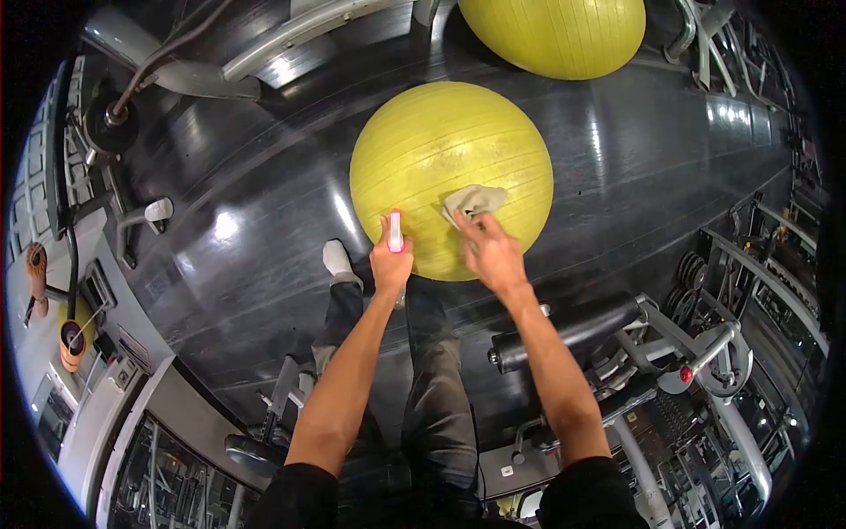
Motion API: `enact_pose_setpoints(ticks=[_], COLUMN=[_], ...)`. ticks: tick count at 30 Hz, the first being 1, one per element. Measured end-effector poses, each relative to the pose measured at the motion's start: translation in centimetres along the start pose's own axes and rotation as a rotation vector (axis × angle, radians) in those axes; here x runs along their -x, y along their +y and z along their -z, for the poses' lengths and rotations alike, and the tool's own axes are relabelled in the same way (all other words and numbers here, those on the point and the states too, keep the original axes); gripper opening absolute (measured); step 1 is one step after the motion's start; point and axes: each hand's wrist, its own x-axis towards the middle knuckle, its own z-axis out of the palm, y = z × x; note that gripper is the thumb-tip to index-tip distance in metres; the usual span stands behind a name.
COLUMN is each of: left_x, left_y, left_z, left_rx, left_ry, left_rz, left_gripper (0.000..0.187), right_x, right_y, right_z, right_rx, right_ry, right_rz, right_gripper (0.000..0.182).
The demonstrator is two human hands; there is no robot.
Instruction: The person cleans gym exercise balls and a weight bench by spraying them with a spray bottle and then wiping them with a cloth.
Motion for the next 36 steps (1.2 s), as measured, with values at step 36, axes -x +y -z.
enact_pose_setpoints(ticks=[36], left_x=[6.5], left_y=[-6.2], left_z=[-0.4], left_rx=[0.315], left_ry=[-0.031], left_rz=[0.095], left_gripper=[0.036], right_x=[-6.4], right_y=[-5.7], right_z=[-3.3], right_rx=[0.125], right_ry=[-0.258], right_rz=[-0.02], right_gripper=[0.033])
